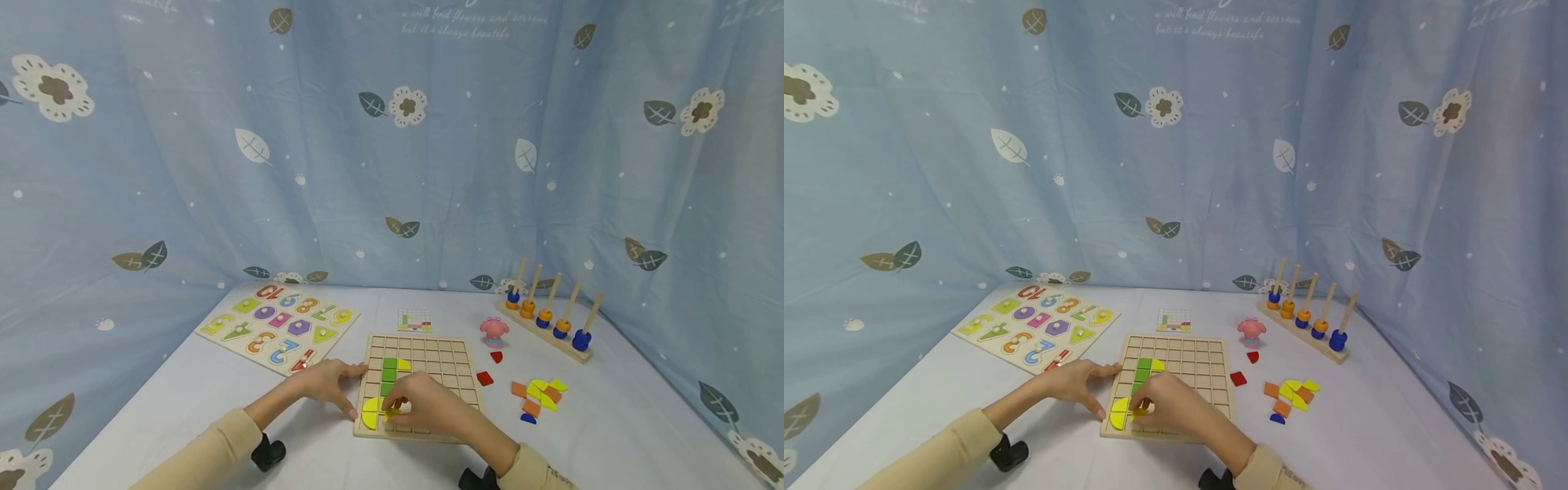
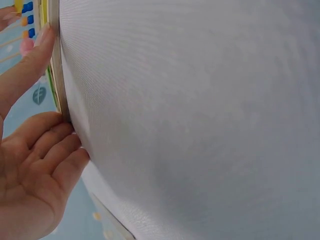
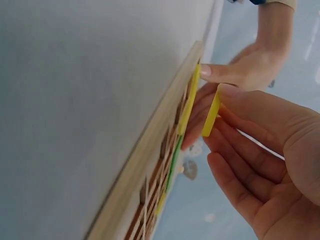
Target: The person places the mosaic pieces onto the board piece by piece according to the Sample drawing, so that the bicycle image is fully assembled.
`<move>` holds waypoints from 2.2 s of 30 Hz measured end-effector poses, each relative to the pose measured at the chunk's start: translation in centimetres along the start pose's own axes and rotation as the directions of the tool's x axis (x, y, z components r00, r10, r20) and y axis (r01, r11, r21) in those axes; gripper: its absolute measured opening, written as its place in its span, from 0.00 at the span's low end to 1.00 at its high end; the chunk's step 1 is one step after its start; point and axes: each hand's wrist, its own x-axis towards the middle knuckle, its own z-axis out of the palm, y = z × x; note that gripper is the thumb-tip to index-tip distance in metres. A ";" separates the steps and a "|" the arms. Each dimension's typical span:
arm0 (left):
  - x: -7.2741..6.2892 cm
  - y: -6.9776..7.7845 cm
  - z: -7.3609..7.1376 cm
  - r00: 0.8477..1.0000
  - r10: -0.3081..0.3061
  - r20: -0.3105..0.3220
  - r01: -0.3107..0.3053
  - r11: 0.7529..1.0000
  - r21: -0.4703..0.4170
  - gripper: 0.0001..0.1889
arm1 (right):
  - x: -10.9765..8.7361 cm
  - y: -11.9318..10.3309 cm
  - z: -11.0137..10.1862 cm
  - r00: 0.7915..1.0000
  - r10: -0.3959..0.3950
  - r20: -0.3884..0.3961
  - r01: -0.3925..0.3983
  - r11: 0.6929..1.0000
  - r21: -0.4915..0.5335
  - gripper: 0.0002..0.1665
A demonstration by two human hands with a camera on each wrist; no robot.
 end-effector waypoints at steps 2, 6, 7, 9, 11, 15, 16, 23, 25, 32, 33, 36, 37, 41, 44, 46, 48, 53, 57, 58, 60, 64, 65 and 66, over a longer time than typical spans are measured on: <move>0.0 0.1 0.0 1.000 -0.001 -0.002 0.001 1.000 0.000 0.47 | 0.2 -0.2 0.3 1.000 0.011 0.002 -0.011 1.000 -0.002 0.08; -0.1 0.1 -0.1 1.000 0.004 0.003 -0.004 1.000 0.001 0.47 | 0.5 -0.3 0.8 1.000 0.000 0.004 0.000 1.000 -0.013 0.08; -0.1 0.2 -0.1 1.000 0.006 0.003 -0.006 1.000 0.001 0.47 | 0.6 -0.4 1.0 1.000 -0.005 0.002 0.005 1.000 -0.016 0.08; -0.1 0.2 -0.1 1.000 0.010 0.003 -0.010 1.000 0.005 0.47 | 0.7 -0.4 1.1 1.000 -0.009 0.001 0.009 1.000 -0.024 0.08; -0.1 0.2 -0.2 1.000 0.015 0.002 -0.015 1.000 0.013 0.47 | 0.7 -0.4 1.2 1.000 -0.004 -0.001 0.004 0.999 -0.031 0.08; -0.1 0.2 -0.2 1.000 0.015 0.000 -0.015 1.000 0.012 0.47 | 0.8 -0.4 1.2 1.000 0.019 0.016 -0.019 0.999 -0.026 0.08; -0.1 0.2 -0.2 1.000 0.014 -0.001 -0.014 1.000 0.010 0.47 | 0.8 -0.4 1.2 0.999 0.025 0.023 -0.024 0.999 -0.024 0.08; -0.1 0.1 -0.1 1.000 0.005 -0.001 -0.005 1.000 0.007 0.47 | 0.7 -0.4 1.0 0.998 0.038 0.050 -0.037 0.999 -0.026 0.08; -0.1 0.1 -0.1 1.000 0.005 -0.002 -0.005 1.000 0.007 0.47 | 0.7 -0.3 1.0 0.998 0.032 0.050 -0.031 0.999 -0.027 0.09; 0.0 0.1 -0.1 1.000 0.001 -0.005 -0.001 1.000 0.003 0.47 | 0.9 -0.3 1.1 0.999 0.028 0.044 -0.027 1.000 -0.016 0.09; 0.0 0.1 -0.1 1.000 0.002 -0.005 -0.002 1.000 0.003 0.47 | 0.9 -0.3 1.2 0.999 0.029 0.043 -0.029 0.999 -0.016 0.10; 0.0 0.1 -0.1 1.000 0.002 -0.006 -0.002 1.000 0.004 0.47 | 1.0 -0.3 1.2 0.999 0.033 0.042 -0.032 0.999 -0.015 0.10; 0.0 0.1 -0.1 1.000 0.003 -0.006 -0.003 1.000 0.005 0.47 | 1.0 -0.3 1.2 0.999 0.034 0.042 -0.033 0.999 -0.015 0.10; -0.1 0.2 -0.1 1.000 0.006 -0.005 -0.006 1.000 0.004 0.46 | 0.8 -0.4 1.1 0.998 0.036 0.042 -0.035 0.999 -0.009 0.10; -0.1 0.2 -0.1 1.000 0.008 -0.005 -0.008 1.000 0.006 0.46 | 0.5 -0.4 0.8 0.998 0.049 0.035 -0.048 0.999 -0.013 0.10; 0.0 0.2 -0.1 1.000 0.008 -0.006 -0.008 1.000 0.010 0.46 | 0.1 -0.3 0.4 0.998 0.057 0.029 -0.057 0.998 -0.013 0.10; 0.0 0.2 -0.1 1.000 0.006 -0.008 -0.006 1.000 0.013 0.46 | -0.4 -0.1 0.1 0.998 0.061 0.022 -0.060 0.998 -0.013 0.09; 0.0 0.1 -0.1 1.000 -0.005 -0.010 0.005 1.000 0.007 0.46 | -1.9 0.6 -0.9 0.998 0.060 0.000 -0.059 0.998 0.008 0.06; 0.0 0.2 0.0 1.000 -0.015 -0.008 0.015 1.000 -0.003 0.47 | -3.3 1.4 -1.5 0.996 0.086 -0.027 -0.085 0.996 0.027 0.07; 0.0 0.2 0.0 1.000 -0.018 -0.007 0.018 1.000 -0.005 0.47 | -3.7 1.6 -1.7 0.995 0.093 -0.034 -0.092 0.995 0.032 0.08; -0.1 0.2 0.0 1.000 -0.024 -0.006 0.024 1.000 -0.008 0.47 | -4.5 2.2 -2.0 0.993 0.107 -0.050 -0.105 0.994 0.043 0.08; 0.0 0.2 0.0 0.999 -0.033 -0.007 0.033 0.999 -0.013 0.47 | -6.1 3.4 -2.8 0.992 0.096 -0.081 -0.093 0.995 0.040 0.09; 0.0 0.2 0.0 0.999 -0.034 -0.007 0.034 0.999 -0.014 0.47 | -6.5 3.7 -3.1 0.991 0.099 -0.089 -0.096 0.995 0.040 0.08; 0.0 0.2 0.0 0.999 -0.035 -0.008 0.035 0.999 -0.015 0.47 | -6.9 3.9 -3.3 0.990 0.103 -0.096 -0.100 0.994 0.036 0.08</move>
